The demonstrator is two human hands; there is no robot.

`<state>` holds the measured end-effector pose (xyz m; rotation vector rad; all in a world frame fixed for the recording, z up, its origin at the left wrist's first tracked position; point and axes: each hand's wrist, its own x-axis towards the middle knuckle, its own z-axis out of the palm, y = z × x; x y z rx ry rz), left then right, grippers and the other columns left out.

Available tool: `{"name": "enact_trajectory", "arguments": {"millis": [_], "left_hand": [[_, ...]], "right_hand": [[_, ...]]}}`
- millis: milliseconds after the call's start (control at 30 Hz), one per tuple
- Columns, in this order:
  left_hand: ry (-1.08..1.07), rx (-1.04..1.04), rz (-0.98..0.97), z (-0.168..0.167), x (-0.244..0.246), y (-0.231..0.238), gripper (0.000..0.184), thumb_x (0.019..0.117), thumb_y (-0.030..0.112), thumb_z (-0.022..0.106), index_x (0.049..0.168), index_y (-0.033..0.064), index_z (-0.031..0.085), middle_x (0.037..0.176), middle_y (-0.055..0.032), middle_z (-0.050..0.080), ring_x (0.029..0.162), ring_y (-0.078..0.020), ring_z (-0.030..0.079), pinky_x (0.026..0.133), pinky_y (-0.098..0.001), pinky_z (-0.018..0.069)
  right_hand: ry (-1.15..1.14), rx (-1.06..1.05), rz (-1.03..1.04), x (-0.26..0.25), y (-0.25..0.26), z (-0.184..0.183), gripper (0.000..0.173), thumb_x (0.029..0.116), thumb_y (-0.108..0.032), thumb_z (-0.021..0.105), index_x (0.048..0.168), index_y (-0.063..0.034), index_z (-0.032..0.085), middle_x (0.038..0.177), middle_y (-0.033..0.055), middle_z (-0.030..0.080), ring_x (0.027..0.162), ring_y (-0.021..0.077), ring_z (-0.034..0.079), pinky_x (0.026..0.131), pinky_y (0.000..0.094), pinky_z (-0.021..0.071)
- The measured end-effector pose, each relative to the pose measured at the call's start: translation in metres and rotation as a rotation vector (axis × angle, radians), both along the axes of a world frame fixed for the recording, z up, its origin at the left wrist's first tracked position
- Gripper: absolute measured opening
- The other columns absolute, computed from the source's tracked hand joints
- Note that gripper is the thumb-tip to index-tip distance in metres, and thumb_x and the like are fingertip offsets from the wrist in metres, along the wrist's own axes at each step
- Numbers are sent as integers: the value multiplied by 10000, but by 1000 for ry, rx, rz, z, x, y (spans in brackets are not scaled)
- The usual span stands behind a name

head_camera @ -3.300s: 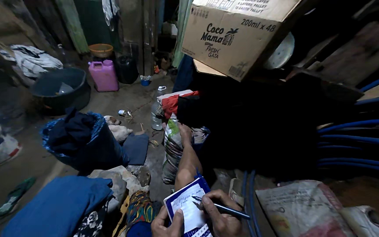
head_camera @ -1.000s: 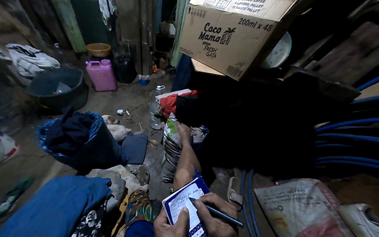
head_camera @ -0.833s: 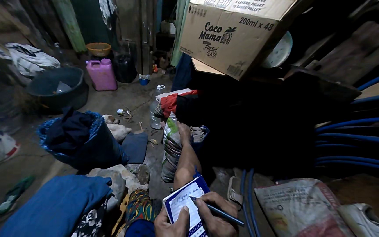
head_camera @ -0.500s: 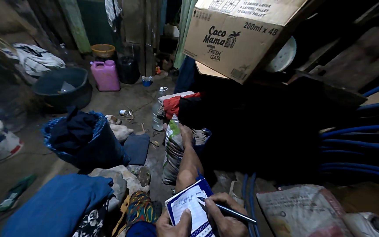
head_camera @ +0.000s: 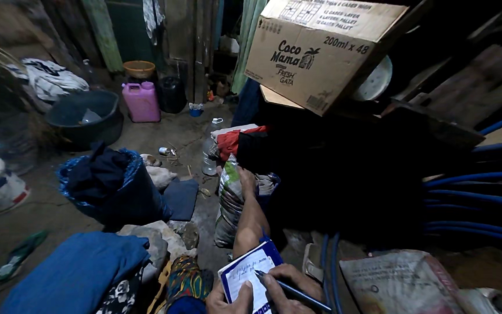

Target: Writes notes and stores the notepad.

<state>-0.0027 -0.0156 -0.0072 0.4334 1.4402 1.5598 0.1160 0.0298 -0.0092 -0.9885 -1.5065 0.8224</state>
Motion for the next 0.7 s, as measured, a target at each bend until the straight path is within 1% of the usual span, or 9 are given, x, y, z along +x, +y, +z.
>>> {"name": "enact_trajectory", "arguments": {"millis": [133,233,367,567,700], "left_hand": [[-9,0,-5,0,0,-1,54,840,-63,722,892,-51,714,742,-111,739,642,-158,726,643,-322,636],[-3,6,-3,0,-1,-1,52,843,-58,724,893,-50,717,744,-114,741,647,-160,729,645,-323,637],[-14,25,-2,-3,0,-1,44,845,-65,712,886,-50,718,744,-116,737,649,-159,726,651,-323,637],[-8,21,-3,-3,-1,-2,47,843,-67,709,887,-50,716,736,-113,738,635,-158,725,637,-322,636],[-16,19,1,-3,-3,-4,46,854,-64,700,897,-52,710,724,-105,738,633,-155,728,639,-321,636]], "right_hand": [[-33,3,10,0,-1,-2,26,857,-35,759,855,-27,735,782,22,727,657,59,679,601,214,597],[-36,1,6,0,0,-4,26,858,-32,754,848,-27,731,767,25,718,636,64,669,581,217,589],[-18,28,2,0,1,-6,26,856,-46,759,849,-37,737,785,15,728,670,56,680,612,210,596],[32,-26,-51,-2,-1,-1,37,855,-11,745,860,-45,730,770,8,717,622,57,661,563,216,583],[65,-99,-17,-2,-2,9,62,852,23,722,873,-35,722,755,-4,718,604,51,655,552,220,576]]}}
